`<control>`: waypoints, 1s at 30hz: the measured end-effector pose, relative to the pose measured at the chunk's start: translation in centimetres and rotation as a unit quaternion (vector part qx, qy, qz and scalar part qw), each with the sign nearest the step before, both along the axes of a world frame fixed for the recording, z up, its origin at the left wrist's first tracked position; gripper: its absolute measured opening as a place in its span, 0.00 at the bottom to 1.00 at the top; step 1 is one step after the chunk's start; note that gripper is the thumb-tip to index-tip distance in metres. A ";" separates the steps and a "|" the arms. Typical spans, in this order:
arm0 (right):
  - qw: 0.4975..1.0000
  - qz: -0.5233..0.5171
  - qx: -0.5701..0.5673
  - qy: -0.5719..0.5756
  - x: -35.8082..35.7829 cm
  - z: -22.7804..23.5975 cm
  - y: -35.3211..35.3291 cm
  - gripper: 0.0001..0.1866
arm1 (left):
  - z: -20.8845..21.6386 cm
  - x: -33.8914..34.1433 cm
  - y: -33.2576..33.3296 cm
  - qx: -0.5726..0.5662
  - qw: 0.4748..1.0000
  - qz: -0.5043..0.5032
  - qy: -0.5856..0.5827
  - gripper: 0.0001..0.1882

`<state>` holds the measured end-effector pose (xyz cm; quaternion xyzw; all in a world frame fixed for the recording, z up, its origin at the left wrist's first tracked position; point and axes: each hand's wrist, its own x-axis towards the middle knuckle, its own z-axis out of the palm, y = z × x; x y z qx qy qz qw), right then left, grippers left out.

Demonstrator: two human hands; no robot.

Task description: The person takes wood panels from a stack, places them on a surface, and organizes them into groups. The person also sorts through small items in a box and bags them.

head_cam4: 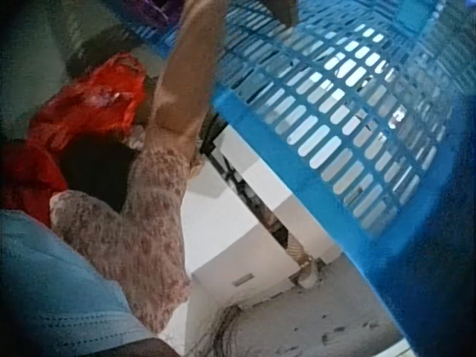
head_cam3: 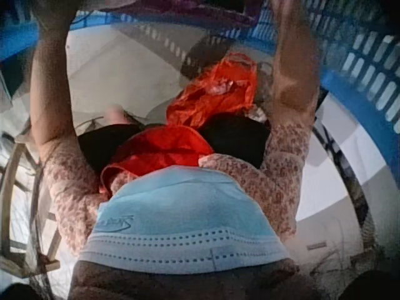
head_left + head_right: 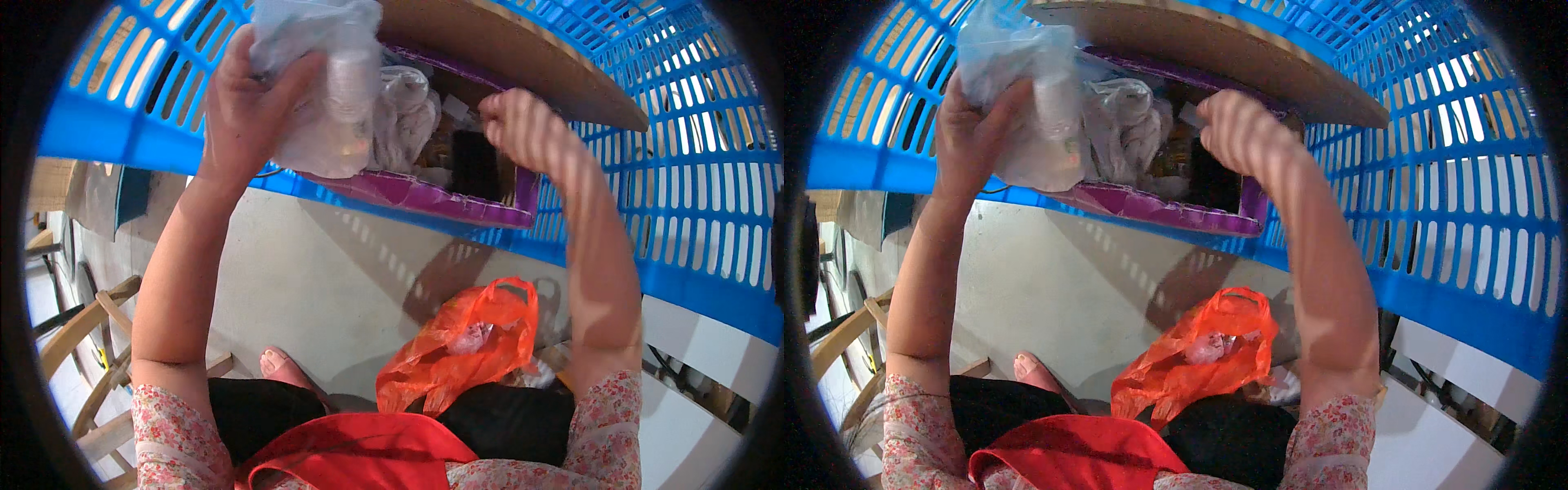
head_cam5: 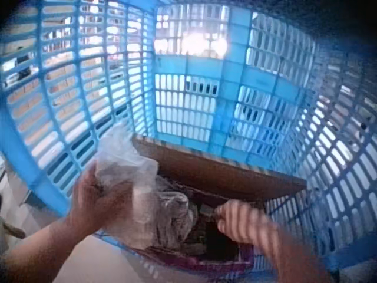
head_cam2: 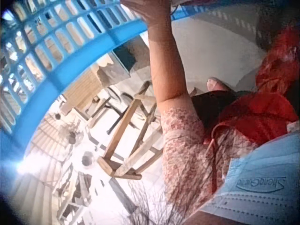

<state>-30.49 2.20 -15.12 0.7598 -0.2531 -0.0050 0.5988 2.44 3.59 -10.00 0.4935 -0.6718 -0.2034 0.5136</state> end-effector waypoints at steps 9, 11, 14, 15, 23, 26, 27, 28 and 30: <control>0.718 -0.323 0.598 -0.151 3.7 -5.9 -3.0 0.22 | -2.2 0.1 -0.1 -0.039 0.990 0.074 -0.109 0.24; 0.683 -0.347 0.624 -0.150 3.6 -5.9 -3.5 0.24 | -2.7 0.2 0.3 -0.037 0.987 0.071 -0.142 0.24; 0.633 -0.378 0.662 -0.139 3.3 -5.0 -5.0 0.28 | -3.7 0.5 0.1 -0.043 0.986 0.044 -0.155 0.22; 0.624 -0.381 0.669 -0.137 3.1 -4.6 -5.4 0.29 | -4.0 0.7 0.0 -0.057 0.983 0.046 -0.170 0.21; 0.870 -0.232 0.404 -0.162 3.0 2.5 5.4 0.29 | -6.9 1.3 -0.7 -0.110 0.969 0.080 -0.205 0.32; 0.834 -0.211 0.429 -0.275 1.2 5.9 9.8 0.11 | -6.6 0.5 -1.3 -0.213 0.925 0.129 -0.287 0.39; 0.816 -0.213 0.441 -0.306 0.7 6.5 11.2 0.08 | -5.1 0.0 -1.4 -0.231 0.917 0.106 -0.308 0.39; 0.798 -0.209 0.453 -0.338 0.3 7.1 12.5 0.09 | -3.3 -0.3 -1.4 -0.249 0.906 0.086 -0.331 0.39; 0.778 -0.164 0.488 -0.359 -1.3 8.4 14.9 0.09 | 0.2 -0.6 -1.3 -0.304 0.869 -0.013 -0.390 0.35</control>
